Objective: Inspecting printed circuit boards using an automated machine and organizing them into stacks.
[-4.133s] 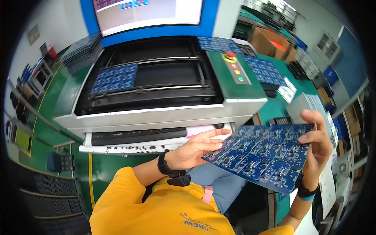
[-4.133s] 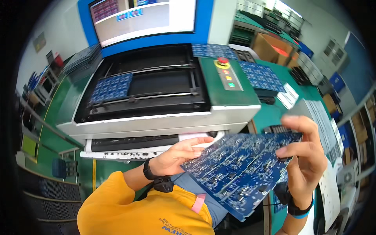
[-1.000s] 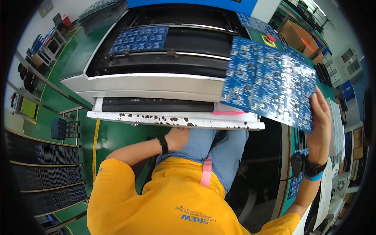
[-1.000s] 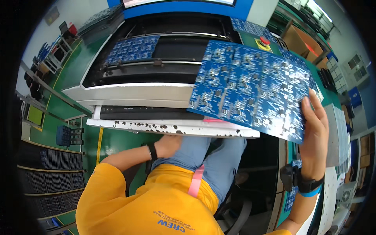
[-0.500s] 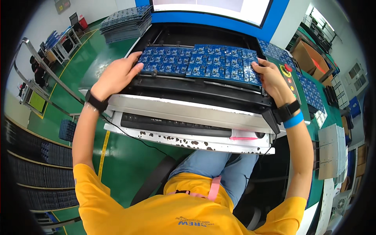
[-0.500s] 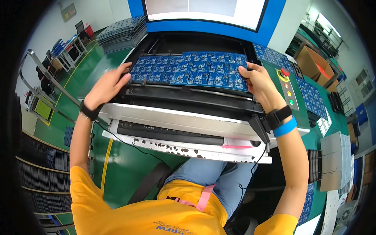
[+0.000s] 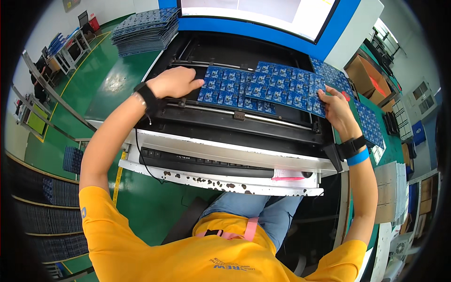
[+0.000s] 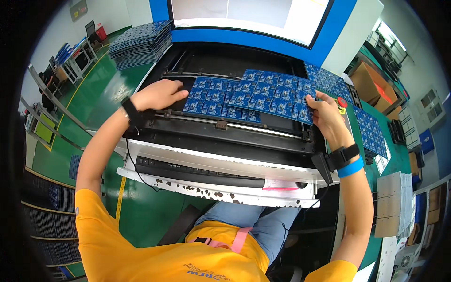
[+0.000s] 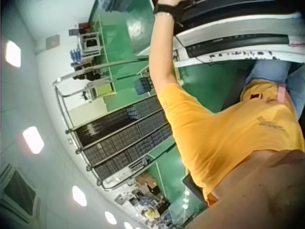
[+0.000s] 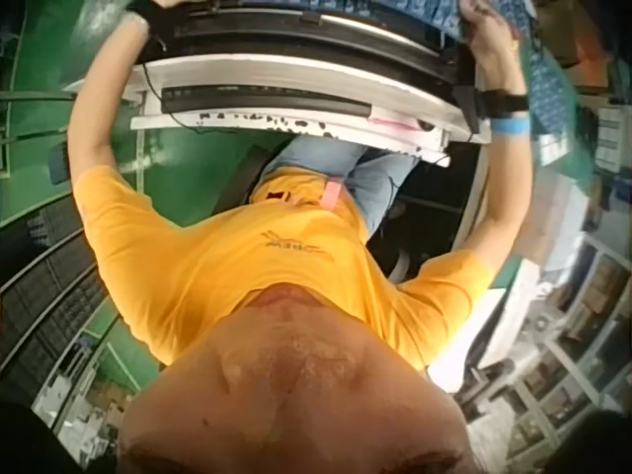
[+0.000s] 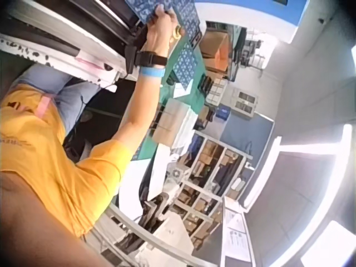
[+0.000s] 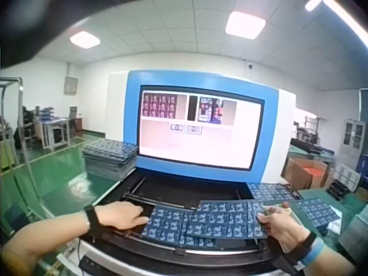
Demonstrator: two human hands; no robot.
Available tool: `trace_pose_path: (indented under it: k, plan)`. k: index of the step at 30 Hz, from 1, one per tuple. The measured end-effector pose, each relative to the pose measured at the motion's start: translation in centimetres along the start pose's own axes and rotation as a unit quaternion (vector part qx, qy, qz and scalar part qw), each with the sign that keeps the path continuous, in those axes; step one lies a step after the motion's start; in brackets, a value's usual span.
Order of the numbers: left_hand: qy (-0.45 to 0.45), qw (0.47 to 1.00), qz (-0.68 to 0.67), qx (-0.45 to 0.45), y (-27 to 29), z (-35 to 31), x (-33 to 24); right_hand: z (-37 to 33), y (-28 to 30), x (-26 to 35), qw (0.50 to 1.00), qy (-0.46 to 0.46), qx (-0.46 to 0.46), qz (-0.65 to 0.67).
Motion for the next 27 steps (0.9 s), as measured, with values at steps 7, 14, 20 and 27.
trace_pose_path:
  k: [7,14,20,27]
  plan:
    - [0.111,0.891,-0.372,0.236,-1.4,0.4,-1.3,-1.6,0.3,0.0,0.998,-0.012,-0.026,0.047]
    - [0.203,0.873,-0.381,-0.225,8.7,-13.0,4.9,0.0,-2.4,-1.8,0.997,-0.069,0.013,0.031]
    - [0.376,0.653,-0.437,-0.491,5.3,-27.6,6.4,2.6,-9.6,-5.3,0.99,-0.122,0.064,-0.024]
    - [0.422,0.532,-0.486,-0.55,-0.7,-35.6,4.3,3.8,-12.5,-7.7,0.977,-0.172,0.117,-0.056]
Point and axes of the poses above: each hand's wrist, its own z-axis towards the middle knuckle, its own y-axis out of the back of the hand, x = y × z, the point moved 7 cm from there along z, towards the middle knuckle, and after that the axes turned 10 degrees about z, right-handed, at the moved point
